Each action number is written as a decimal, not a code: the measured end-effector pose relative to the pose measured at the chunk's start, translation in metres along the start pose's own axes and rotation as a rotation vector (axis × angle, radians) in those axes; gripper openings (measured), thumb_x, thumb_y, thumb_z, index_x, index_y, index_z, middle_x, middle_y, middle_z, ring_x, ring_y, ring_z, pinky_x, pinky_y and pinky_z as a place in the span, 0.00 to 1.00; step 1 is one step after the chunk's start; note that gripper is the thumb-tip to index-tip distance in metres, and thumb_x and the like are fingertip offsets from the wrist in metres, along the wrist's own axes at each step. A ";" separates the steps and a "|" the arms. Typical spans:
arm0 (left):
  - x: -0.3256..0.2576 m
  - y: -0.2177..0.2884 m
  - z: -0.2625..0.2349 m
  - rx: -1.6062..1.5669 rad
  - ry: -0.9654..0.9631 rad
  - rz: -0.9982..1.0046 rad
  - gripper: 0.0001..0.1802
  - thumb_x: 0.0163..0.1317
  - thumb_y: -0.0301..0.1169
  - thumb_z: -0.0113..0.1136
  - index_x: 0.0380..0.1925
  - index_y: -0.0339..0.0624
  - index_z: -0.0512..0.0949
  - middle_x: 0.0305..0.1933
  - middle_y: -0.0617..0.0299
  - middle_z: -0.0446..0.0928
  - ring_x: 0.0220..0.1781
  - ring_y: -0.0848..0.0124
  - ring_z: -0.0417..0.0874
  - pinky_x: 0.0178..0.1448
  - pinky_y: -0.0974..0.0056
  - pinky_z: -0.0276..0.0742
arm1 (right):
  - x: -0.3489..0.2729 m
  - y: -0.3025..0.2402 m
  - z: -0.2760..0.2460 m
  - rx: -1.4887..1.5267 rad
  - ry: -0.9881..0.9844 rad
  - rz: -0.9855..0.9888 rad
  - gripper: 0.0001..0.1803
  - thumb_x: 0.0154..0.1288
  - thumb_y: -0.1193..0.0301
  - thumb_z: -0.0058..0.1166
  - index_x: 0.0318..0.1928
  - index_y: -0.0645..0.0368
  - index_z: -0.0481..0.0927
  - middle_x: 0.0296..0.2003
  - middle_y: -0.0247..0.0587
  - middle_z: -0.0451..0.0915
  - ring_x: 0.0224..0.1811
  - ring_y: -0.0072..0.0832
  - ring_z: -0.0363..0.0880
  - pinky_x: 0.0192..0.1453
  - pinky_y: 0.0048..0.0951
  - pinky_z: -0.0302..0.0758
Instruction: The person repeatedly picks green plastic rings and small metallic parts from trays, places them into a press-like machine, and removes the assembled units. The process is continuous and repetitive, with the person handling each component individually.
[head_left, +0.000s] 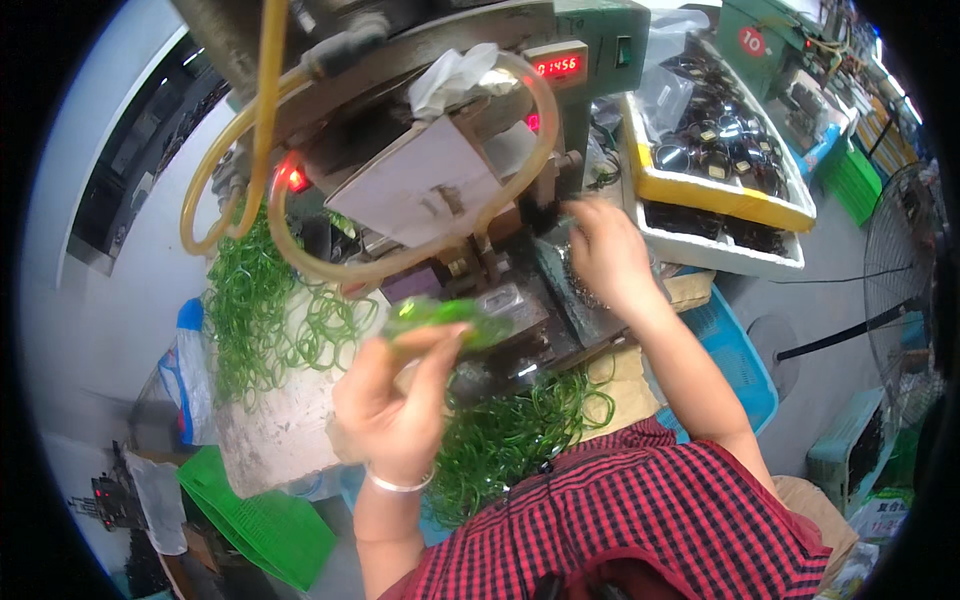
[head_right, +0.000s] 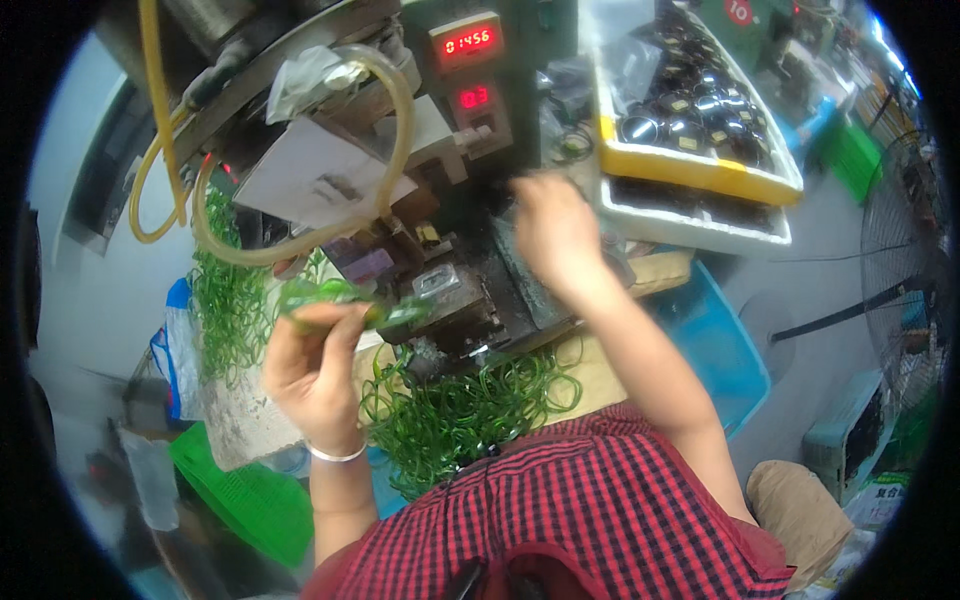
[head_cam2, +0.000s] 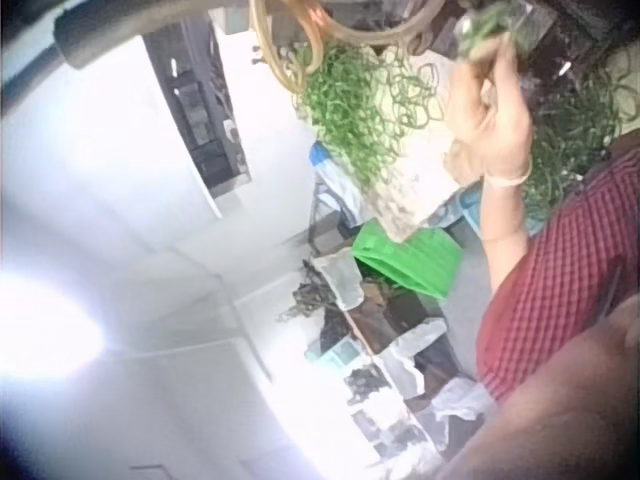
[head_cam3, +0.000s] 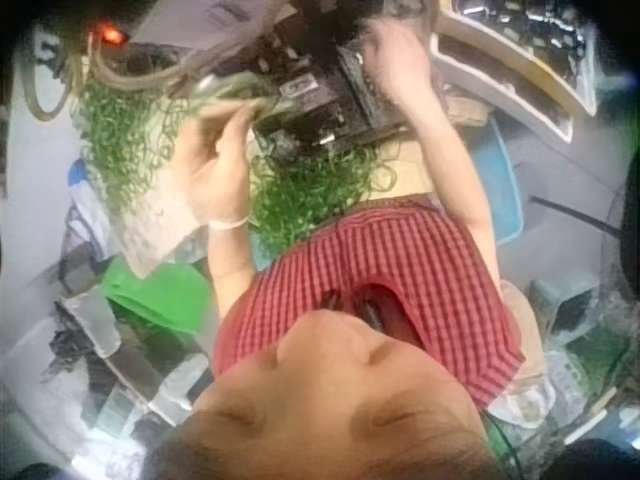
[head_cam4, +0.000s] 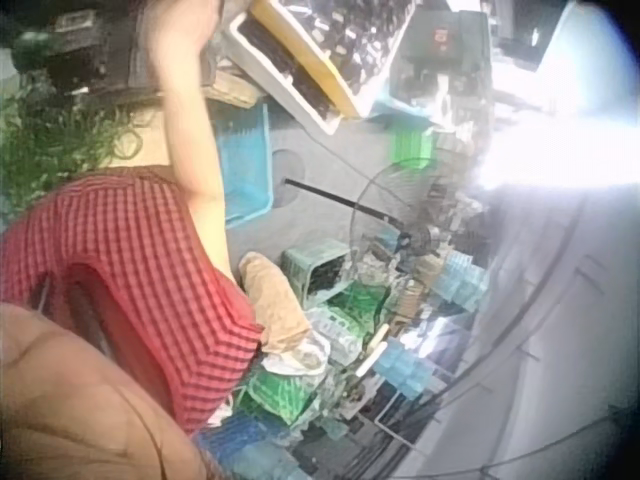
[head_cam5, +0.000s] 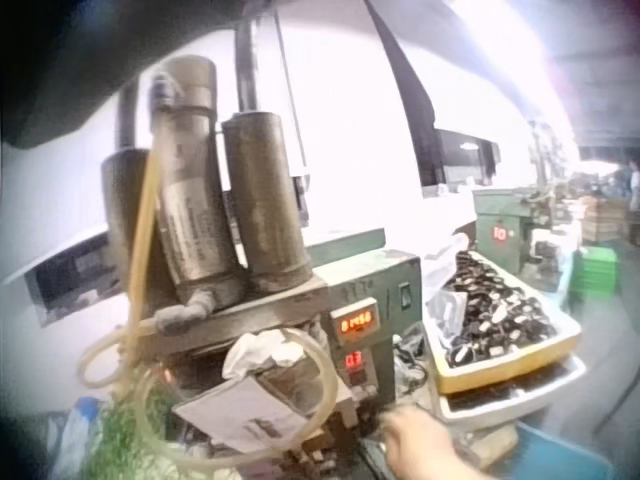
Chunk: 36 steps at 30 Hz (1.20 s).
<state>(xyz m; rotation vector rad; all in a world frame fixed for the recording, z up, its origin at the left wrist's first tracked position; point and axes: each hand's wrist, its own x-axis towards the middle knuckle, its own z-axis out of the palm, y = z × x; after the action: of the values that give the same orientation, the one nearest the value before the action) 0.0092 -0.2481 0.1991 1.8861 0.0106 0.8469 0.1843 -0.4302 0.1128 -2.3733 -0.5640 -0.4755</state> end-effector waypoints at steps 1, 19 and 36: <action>0.003 -0.002 0.007 -0.042 -0.010 -0.029 0.04 0.58 0.19 0.67 0.33 0.33 0.82 0.33 0.62 0.84 0.34 0.76 0.83 0.41 0.72 0.78 | 0.003 0.023 0.015 -0.128 -0.075 0.059 0.16 0.63 0.71 0.53 0.51 0.62 0.79 0.52 0.55 0.78 0.58 0.49 0.75 0.60 0.44 0.74; 0.019 -0.017 0.044 -0.107 -0.004 -0.009 0.04 0.58 0.21 0.66 0.30 0.32 0.80 0.30 0.62 0.80 0.30 0.78 0.78 0.37 0.72 0.75 | -0.012 0.031 0.050 -0.006 0.259 -0.173 0.04 0.54 0.68 0.62 0.28 0.54 0.84 0.29 0.38 0.80 0.36 0.39 0.80 0.39 0.41 0.76; -0.001 -0.125 -0.121 0.904 0.045 0.153 0.14 0.50 0.16 0.60 0.36 0.44 0.84 0.50 0.55 0.80 0.50 0.53 0.77 0.56 0.56 0.72 | -0.053 0.040 0.040 0.766 0.270 0.438 0.10 0.67 0.72 0.57 0.46 0.64 0.82 0.41 0.35 0.82 0.45 0.20 0.76 0.53 0.23 0.72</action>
<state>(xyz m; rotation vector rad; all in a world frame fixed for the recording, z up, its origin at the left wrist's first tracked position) -0.0148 -0.0918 0.1253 2.7303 0.3300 1.0950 0.1675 -0.4463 0.0388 -1.5931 -0.0589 -0.2957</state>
